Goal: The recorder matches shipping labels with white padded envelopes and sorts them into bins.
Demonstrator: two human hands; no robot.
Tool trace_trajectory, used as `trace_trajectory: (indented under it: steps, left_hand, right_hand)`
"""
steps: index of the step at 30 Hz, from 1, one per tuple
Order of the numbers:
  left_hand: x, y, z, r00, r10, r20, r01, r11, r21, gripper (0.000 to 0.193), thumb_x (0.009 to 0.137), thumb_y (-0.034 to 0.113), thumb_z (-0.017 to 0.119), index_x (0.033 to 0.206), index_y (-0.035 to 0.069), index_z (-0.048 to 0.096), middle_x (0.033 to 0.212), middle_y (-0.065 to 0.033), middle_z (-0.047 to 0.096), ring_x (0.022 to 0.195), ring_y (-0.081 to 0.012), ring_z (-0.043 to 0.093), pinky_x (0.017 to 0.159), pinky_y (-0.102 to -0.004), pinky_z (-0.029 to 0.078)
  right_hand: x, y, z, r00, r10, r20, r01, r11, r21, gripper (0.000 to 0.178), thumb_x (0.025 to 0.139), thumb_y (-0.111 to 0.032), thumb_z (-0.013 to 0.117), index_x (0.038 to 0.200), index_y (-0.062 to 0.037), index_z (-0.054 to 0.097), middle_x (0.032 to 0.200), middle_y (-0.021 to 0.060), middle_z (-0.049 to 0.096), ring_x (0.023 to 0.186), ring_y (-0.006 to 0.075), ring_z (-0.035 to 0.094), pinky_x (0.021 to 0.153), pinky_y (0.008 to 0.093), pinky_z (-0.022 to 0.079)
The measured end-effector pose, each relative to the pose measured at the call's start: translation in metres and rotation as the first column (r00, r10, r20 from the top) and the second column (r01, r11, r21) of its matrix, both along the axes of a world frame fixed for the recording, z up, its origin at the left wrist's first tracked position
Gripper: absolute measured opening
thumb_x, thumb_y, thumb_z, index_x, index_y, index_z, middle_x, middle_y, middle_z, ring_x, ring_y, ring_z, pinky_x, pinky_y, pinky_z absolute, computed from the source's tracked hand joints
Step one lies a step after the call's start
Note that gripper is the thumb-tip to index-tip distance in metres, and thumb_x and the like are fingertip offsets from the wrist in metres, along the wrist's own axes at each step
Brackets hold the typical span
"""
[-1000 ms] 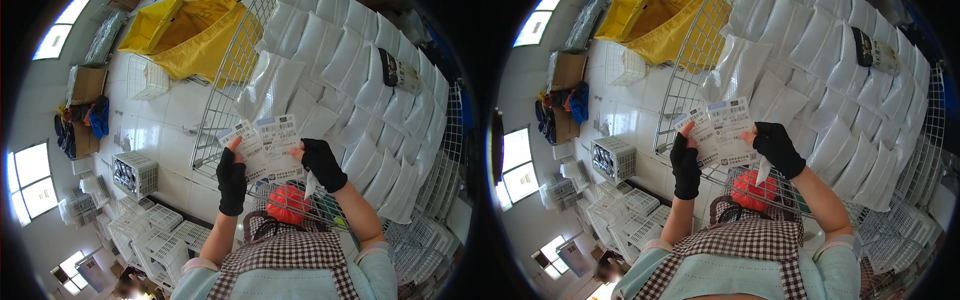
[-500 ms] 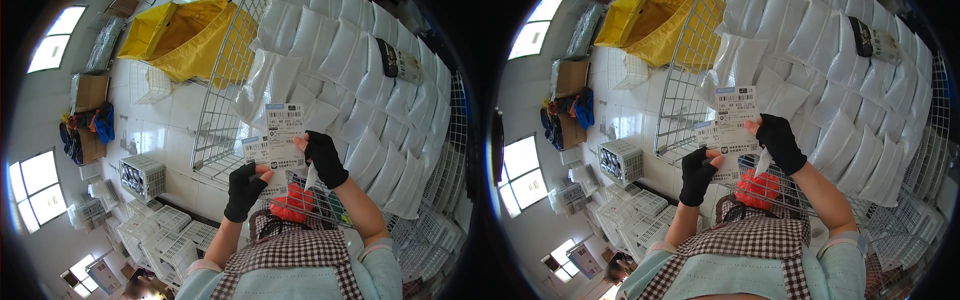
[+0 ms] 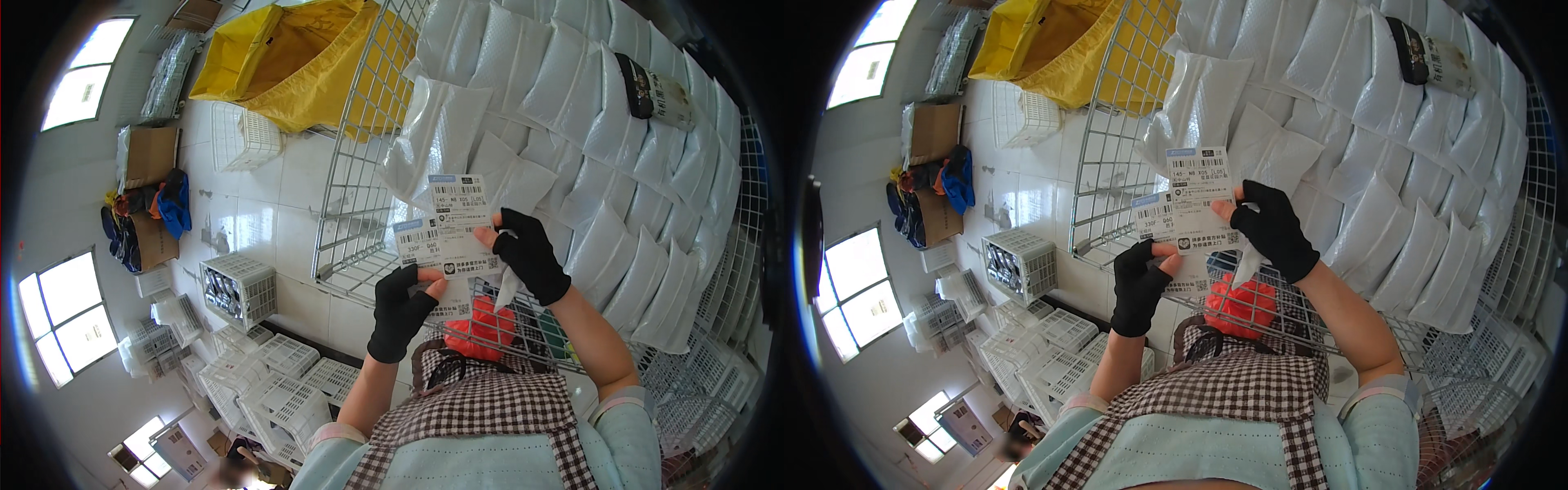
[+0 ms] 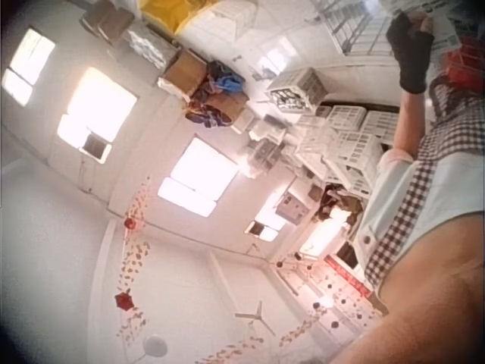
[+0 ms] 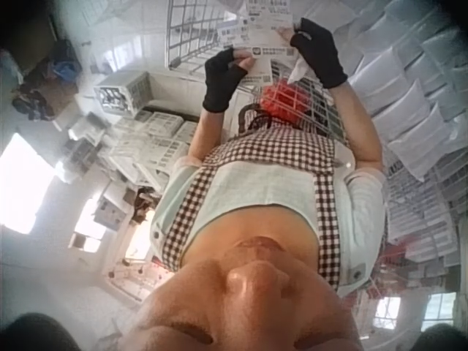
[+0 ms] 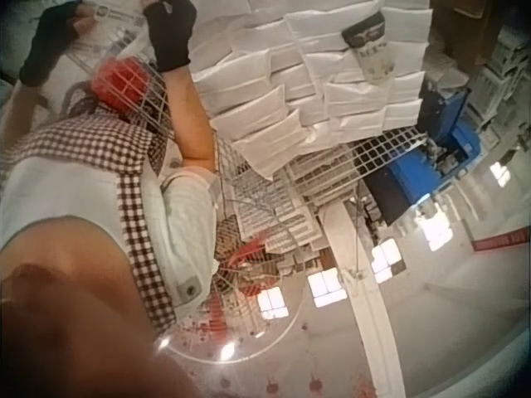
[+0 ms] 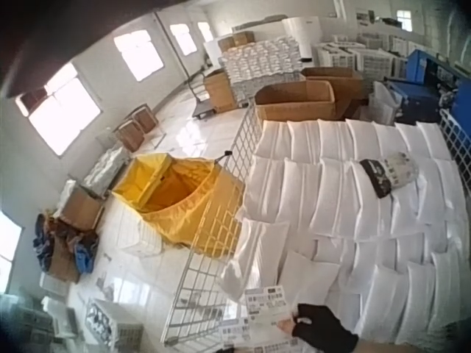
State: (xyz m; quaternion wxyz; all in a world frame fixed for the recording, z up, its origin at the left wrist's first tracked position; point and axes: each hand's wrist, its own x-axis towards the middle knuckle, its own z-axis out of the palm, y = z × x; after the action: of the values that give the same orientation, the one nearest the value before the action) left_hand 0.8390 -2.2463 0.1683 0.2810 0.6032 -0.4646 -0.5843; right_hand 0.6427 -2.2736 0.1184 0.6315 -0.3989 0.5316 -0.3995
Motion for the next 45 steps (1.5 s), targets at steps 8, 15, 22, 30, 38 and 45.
trace_trajectory:
  steps: [8, 15, 22, 30, 38, 45]
  left_hand:
    - [0.0, -0.001, -0.013, 0.986, -0.031, 0.166, 0.06, 0.984, -0.169, 0.011, 0.075, 0.006, 0.063, 0.084, -0.001, 0.062, 0.077, -0.0026, 0.06, 0.068, -0.0078, 0.054, 0.061, -0.0216, 0.044]
    - [-0.003, -0.008, -0.005, 0.975, -0.025, 0.221, 0.072, 0.975, -0.209, 0.01, 0.075, 0.009, 0.064, 0.083, 0.001, 0.064, 0.07, -0.0075, 0.061, 0.063, -0.012, 0.056, 0.059, -0.0248, 0.045]
    - [0.042, -0.018, 0.003, 0.999, 0.024, 0.039, -0.03, 0.987, 0.16, 0.009, 0.071, 0.008, 0.064, 0.077, 0.001, 0.063, 0.07, -0.0011, 0.059, 0.063, -0.0073, 0.053, 0.057, -0.0219, 0.043]
    - [0.081, -0.019, 0.002, 0.988, 0.111, 0.111, -0.129, 0.977, 0.17, 0.008, 0.07, 0.007, 0.062, 0.074, 0.001, 0.062, 0.068, 0.0002, 0.057, 0.059, -0.0068, 0.05, 0.053, -0.0197, 0.04]
    - [0.07, -0.027, -0.002, 0.989, 0.105, 0.104, -0.126, 0.966, 0.226, 0.008, 0.07, 0.007, 0.062, 0.073, 0.0, 0.061, 0.069, -0.0005, 0.057, 0.06, -0.007, 0.05, 0.054, -0.0197, 0.04]
    - [0.075, -0.023, -0.004, 0.982, 0.122, 0.145, -0.152, 0.962, 0.225, 0.008, 0.07, 0.007, 0.062, 0.074, 0.0, 0.062, 0.069, -0.0006, 0.057, 0.06, -0.007, 0.05, 0.054, -0.0198, 0.04]
  right_hand:
    - [0.021, 0.015, 0.025, 0.89, 0.144, -0.432, -0.377, 0.765, -0.523, 0.025, 0.076, -0.012, 0.062, 0.1, -0.0068, 0.057, 0.089, 0.0081, 0.061, 0.065, 0.0239, 0.061, 0.056, 0.0299, 0.048]
    - [0.025, 0.003, 0.01, 0.972, 0.141, -0.186, -0.211, 0.871, -0.444, 0.013, 0.077, -0.012, 0.061, 0.086, -0.003, 0.063, 0.066, 0.0055, 0.06, 0.056, 0.0169, 0.058, 0.054, 0.026, 0.045]
    - [-0.035, -0.04, -0.068, 0.909, -0.102, 0.405, -0.1, 0.889, 0.447, 0.014, 0.08, -0.017, 0.055, 0.071, -0.0064, 0.054, 0.05, -0.0049, 0.041, 0.037, 0.0038, 0.034, 0.036, 0.0192, 0.024]
    - [-0.073, -0.044, -0.084, 0.601, -0.516, -0.611, 0.242, 0.845, -0.477, 0.011, 0.078, -0.016, 0.06, 0.078, -0.0048, 0.057, 0.066, 0.007, 0.058, 0.06, 0.0191, 0.058, 0.056, 0.0291, 0.044]
    - [-0.016, 0.018, -0.175, 0.344, -0.103, -0.933, -0.37, 0.898, -0.236, 0.014, 0.079, -0.022, 0.054, 0.085, -0.0102, 0.052, 0.093, 0.011, 0.059, 0.058, 0.0242, 0.06, 0.047, 0.0375, 0.047]
    - [0.001, 0.013, -0.172, 0.316, 0.135, -0.939, -0.381, 0.925, 0.005, 0.03, 0.08, -0.022, 0.052, 0.107, -0.0113, 0.051, 0.125, 0.0172, 0.043, 0.056, 0.0241, 0.06, 0.047, 0.0383, 0.048]
